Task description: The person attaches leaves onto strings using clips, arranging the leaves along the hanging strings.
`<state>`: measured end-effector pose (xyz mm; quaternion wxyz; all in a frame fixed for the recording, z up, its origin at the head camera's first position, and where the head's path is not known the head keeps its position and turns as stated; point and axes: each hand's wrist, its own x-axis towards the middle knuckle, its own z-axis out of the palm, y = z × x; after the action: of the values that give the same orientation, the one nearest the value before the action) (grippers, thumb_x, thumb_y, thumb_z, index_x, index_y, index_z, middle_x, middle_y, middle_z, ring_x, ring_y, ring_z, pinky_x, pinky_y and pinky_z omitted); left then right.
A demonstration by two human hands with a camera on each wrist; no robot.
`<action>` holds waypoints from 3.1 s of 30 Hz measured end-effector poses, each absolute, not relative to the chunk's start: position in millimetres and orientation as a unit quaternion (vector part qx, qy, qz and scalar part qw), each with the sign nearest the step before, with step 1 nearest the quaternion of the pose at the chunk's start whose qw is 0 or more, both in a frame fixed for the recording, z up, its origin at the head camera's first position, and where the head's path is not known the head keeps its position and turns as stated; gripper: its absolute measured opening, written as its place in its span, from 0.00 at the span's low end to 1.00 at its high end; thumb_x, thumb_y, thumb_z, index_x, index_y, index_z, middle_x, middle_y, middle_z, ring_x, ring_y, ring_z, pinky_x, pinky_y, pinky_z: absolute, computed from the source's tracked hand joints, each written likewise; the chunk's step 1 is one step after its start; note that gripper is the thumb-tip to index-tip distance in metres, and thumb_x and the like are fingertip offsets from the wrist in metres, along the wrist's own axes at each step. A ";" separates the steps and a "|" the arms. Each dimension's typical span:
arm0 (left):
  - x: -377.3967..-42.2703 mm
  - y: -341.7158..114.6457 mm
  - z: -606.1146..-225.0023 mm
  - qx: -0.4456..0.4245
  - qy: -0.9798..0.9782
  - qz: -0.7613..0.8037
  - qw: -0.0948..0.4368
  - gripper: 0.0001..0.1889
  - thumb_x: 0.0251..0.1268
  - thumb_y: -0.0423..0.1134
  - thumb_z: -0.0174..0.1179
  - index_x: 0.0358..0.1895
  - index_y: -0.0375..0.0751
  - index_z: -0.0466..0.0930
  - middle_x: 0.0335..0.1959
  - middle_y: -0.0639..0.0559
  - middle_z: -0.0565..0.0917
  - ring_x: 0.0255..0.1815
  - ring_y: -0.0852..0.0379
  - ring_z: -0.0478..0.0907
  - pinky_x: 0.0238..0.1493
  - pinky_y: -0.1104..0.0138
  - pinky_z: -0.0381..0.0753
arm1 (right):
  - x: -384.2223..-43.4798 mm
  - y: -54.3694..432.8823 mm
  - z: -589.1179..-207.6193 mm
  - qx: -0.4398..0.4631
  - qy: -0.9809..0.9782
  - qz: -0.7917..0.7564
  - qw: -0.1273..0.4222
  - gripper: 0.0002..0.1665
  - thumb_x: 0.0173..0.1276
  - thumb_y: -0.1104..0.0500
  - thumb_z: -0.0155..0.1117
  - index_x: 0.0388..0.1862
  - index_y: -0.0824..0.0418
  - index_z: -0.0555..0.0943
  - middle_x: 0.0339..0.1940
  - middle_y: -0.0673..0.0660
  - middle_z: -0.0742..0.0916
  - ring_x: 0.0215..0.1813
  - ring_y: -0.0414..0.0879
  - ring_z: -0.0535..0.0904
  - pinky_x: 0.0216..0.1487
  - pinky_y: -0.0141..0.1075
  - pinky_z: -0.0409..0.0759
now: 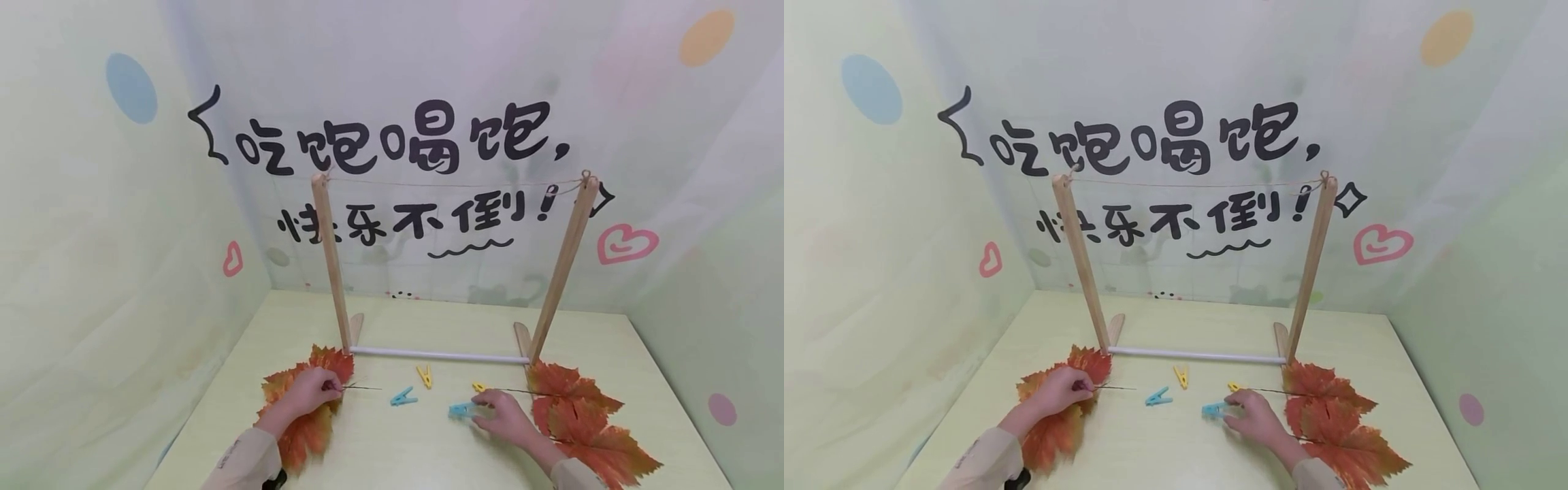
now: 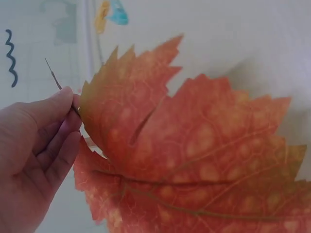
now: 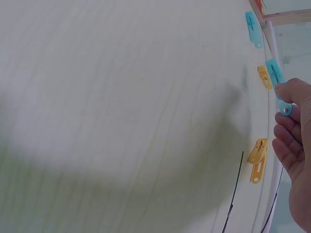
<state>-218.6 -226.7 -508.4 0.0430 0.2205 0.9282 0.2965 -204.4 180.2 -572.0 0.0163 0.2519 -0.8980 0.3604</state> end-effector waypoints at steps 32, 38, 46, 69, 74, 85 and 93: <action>-251.8 -198.3 -404.1 0.156 0.904 0.396 -0.034 0.03 0.55 0.32 0.62 0.31 0.35 0.81 0.25 0.50 0.81 0.26 0.57 0.74 0.27 0.69 0.77 | -229.4 183.4 -480.1 0.322 -0.873 0.346 0.122 0.14 0.53 0.63 0.69 0.39 0.64 0.81 0.36 0.52 0.84 0.39 0.46 0.78 0.39 0.41 0.79; -252.7 -187.3 -383.5 0.153 0.894 0.417 -0.055 0.04 0.55 0.34 0.63 0.32 0.37 0.82 0.26 0.51 0.82 0.28 0.57 0.76 0.29 0.69 0.79 | -231.4 182.5 -462.4 0.318 -0.866 0.365 0.125 0.14 0.52 0.65 0.69 0.39 0.64 0.81 0.37 0.53 0.84 0.40 0.50 0.78 0.40 0.45 0.79; -258.8 -173.6 -361.8 0.161 0.887 0.424 -0.086 0.04 0.55 0.35 0.63 0.32 0.38 0.82 0.27 0.50 0.83 0.28 0.56 0.76 0.28 0.69 0.78 | -235.4 182.1 -445.9 0.324 -0.868 0.340 0.158 0.15 0.51 0.63 0.71 0.40 0.63 0.82 0.38 0.52 0.84 0.39 0.47 0.78 0.40 0.39 0.77; -292.0 -140.0 -286.9 0.163 0.836 0.462 -0.249 0.08 0.55 0.38 0.63 0.32 0.36 0.82 0.29 0.46 0.84 0.28 0.56 0.78 0.31 0.71 0.78 | -250.6 174.1 -379.4 0.377 -0.832 0.340 0.223 0.16 0.48 0.66 0.71 0.38 0.67 0.82 0.35 0.57 0.86 0.37 0.46 0.79 0.37 0.40 0.80; -293.0 -133.0 -276.1 0.143 0.827 0.475 -0.266 0.08 0.55 0.37 0.64 0.34 0.34 0.82 0.30 0.45 0.84 0.28 0.56 0.77 0.30 0.72 0.78 | -251.7 172.6 -371.7 0.378 -0.837 0.332 0.216 0.17 0.49 0.65 0.71 0.40 0.67 0.82 0.39 0.59 0.85 0.40 0.49 0.80 0.40 0.42 0.80; -302.0 -126.4 -264.4 0.118 0.818 0.486 -0.283 0.09 0.56 0.36 0.63 0.36 0.33 0.83 0.31 0.43 0.84 0.30 0.55 0.79 0.32 0.72 0.77 | -256.6 169.0 -359.8 0.397 -0.827 0.320 0.235 0.17 0.49 0.65 0.71 0.40 0.67 0.82 0.37 0.59 0.85 0.39 0.49 0.80 0.39 0.42 0.80; -309.3 -127.2 -266.2 0.108 0.813 0.489 -0.297 0.09 0.56 0.39 0.63 0.33 0.34 0.83 0.29 0.44 0.84 0.28 0.57 0.78 0.28 0.75 0.74 | -262.3 160.9 -335.2 0.433 -0.794 0.326 0.276 0.18 0.47 0.69 0.70 0.39 0.70 0.81 0.36 0.61 0.85 0.37 0.49 0.79 0.36 0.40 0.79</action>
<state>-309.3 -127.2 -266.2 -0.2971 0.1084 0.8128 0.4892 -262.3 160.9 -335.2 0.2759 0.4333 -0.7936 0.3262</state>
